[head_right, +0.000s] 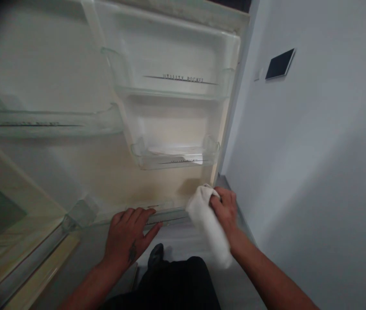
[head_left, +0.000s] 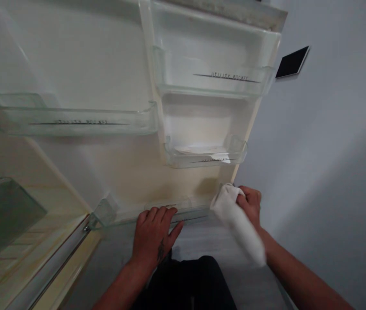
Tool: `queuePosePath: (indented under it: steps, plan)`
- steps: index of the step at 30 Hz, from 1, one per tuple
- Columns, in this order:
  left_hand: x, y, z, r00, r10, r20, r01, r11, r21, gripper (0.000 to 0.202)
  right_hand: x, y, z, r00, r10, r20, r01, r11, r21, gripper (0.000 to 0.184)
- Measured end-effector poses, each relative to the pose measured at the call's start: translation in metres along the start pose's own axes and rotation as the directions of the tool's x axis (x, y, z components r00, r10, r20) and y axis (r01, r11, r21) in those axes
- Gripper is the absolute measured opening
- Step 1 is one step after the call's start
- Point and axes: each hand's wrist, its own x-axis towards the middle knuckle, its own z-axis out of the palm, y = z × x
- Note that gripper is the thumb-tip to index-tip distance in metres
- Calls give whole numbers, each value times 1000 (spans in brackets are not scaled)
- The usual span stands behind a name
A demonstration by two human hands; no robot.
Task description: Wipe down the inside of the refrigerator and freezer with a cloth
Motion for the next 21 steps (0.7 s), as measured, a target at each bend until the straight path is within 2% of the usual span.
queuePosePath:
  steps: [3,7,9,10,12,14,18,21]
  plan:
    - [-2,0,1,1000,-17,11,17,1000,-5,35,36,-26,11,1000,-5,-14,4,999,-44,19]
    - [-2,1,1,999,-32,5,32,999,-43,36,83,-57,47,989,58,-139,-33,984,177,25]
    - [-3,1,3,1000,-27,-5,27,998,-51,37,87,-70,61,990,57,-132,-18,960,279,30]
    - [-3,1,3,1000,-23,-8,23,998,-51,37,84,-75,65,994,13,-106,18,957,291,32]
    - [-4,2,5,1000,-21,-18,21,999,-48,36,74,-82,69,988,-153,-8,151,963,223,34]
    - [-5,2,6,999,-24,-32,22,998,-55,35,66,-81,67,943,-308,130,300,951,74,39]
    - [-7,3,8,999,-23,-45,19,996,-86,35,75,-70,62,845,-419,331,491,853,-175,57]
    - [-7,3,10,998,-32,-54,25,993,-114,34,92,-67,69,720,-516,465,652,732,-197,49]
